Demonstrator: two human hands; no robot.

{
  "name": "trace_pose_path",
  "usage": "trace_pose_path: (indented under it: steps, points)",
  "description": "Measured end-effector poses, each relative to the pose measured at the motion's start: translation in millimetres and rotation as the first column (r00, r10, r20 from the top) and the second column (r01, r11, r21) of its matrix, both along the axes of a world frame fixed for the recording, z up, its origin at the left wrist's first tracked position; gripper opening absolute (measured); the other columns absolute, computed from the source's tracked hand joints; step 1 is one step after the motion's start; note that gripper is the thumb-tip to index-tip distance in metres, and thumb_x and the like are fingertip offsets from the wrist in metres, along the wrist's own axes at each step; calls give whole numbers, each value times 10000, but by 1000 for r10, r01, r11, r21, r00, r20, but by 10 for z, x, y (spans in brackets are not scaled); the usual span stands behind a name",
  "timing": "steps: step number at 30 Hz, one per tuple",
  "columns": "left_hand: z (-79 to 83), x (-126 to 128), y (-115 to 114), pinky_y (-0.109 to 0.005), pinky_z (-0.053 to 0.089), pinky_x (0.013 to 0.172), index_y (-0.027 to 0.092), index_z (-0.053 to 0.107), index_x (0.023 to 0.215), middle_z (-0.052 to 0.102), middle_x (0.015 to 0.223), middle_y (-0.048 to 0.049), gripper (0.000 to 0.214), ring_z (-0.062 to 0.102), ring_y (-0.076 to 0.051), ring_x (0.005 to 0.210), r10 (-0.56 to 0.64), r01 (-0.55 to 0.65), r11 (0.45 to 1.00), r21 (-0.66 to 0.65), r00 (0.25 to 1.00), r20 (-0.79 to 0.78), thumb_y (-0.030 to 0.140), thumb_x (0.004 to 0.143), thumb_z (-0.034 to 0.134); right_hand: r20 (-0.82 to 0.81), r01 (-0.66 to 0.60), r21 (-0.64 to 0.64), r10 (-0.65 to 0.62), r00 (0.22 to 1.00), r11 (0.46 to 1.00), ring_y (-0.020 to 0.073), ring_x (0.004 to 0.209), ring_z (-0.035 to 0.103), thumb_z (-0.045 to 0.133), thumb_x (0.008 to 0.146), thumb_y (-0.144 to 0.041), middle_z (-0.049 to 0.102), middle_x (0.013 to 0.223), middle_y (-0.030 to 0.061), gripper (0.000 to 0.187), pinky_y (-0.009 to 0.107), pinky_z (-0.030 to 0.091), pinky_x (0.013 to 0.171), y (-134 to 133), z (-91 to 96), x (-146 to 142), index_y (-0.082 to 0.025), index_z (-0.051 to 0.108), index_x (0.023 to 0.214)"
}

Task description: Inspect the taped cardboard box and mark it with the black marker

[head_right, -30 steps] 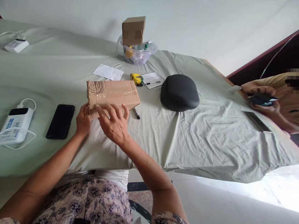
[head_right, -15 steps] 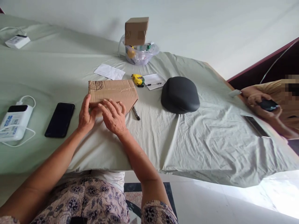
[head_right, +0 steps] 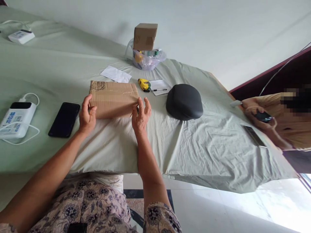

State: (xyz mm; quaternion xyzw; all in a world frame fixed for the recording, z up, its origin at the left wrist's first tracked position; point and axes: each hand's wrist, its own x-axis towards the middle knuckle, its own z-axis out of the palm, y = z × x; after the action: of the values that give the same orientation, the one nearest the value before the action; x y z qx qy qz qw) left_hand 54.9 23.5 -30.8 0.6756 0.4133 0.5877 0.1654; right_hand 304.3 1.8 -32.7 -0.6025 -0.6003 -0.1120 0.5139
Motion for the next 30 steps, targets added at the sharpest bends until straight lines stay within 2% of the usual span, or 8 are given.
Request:
trace_pose_path:
  steps: [4,7,14,17,20,23,28,30]
  points:
    - [2,-88,6,-421,382,1225,209,453,1492,543,1511,-158,664,499,-280,1437,30,-28,999,-37,998,58,640,987,430,-234,-198,-102,170,957,975,249,1096,682,397,993,-550,702,1213,139,523,463,561,952,37,-99,-3,-228,587,1360]
    - [-14,-95,27,-413,408,1199,213,411,1514,526,1522,-169,704,508,-282,1427,41,-34,997,-75,995,91,658,971,458,-315,-254,-133,202,927,958,217,969,699,426,980,-580,727,1089,113,509,388,586,851,42,-151,-37,-211,633,1262]
    - [-62,-87,37,-427,474,1113,162,557,1331,642,1351,-191,679,610,-295,1284,75,-63,987,-144,994,78,710,957,417,-478,-373,-99,285,831,922,185,893,691,502,932,-594,732,1077,89,505,346,596,787,127,-252,10,-213,637,1234]
    - [-101,-91,35,-451,475,1113,171,556,1312,624,1373,-189,632,594,-309,1297,78,-67,982,-176,995,59,660,911,556,-506,-416,-95,316,803,905,174,877,693,550,900,-534,732,1095,77,464,343,596,774,167,-287,30,-229,620,1243]
    - [-158,-92,72,-492,453,1140,172,526,1342,585,1425,-196,687,556,-340,1345,95,-91,976,-199,995,11,520,792,747,-491,-442,-179,309,814,879,169,877,690,596,846,-424,716,1119,74,463,314,584,718,175,-307,46,-233,588,1268]
    - [-199,-93,120,-505,482,1111,186,503,1371,597,1410,-185,749,581,-348,1314,97,-96,966,-241,995,-10,391,719,808,-378,-390,-329,258,889,860,172,793,669,620,777,-301,717,1031,59,519,345,577,728,155,-319,58,-220,563,1286]
    - [-181,-103,134,-479,548,1024,211,531,1357,663,1317,-148,703,645,-331,1213,92,-85,956,-281,996,13,417,739,797,-132,-218,-480,176,976,849,221,813,658,637,757,-244,699,877,58,280,404,556,807,127,-323,69,-194,637,1033]
    - [-171,-109,134,-440,543,1039,227,492,1413,638,1374,-141,727,633,-307,1247,81,-68,964,-255,996,42,460,782,769,-128,-202,-460,161,979,865,218,822,661,629,780,-250,703,895,55,302,396,554,811,126,-313,73,-200,633,1078]
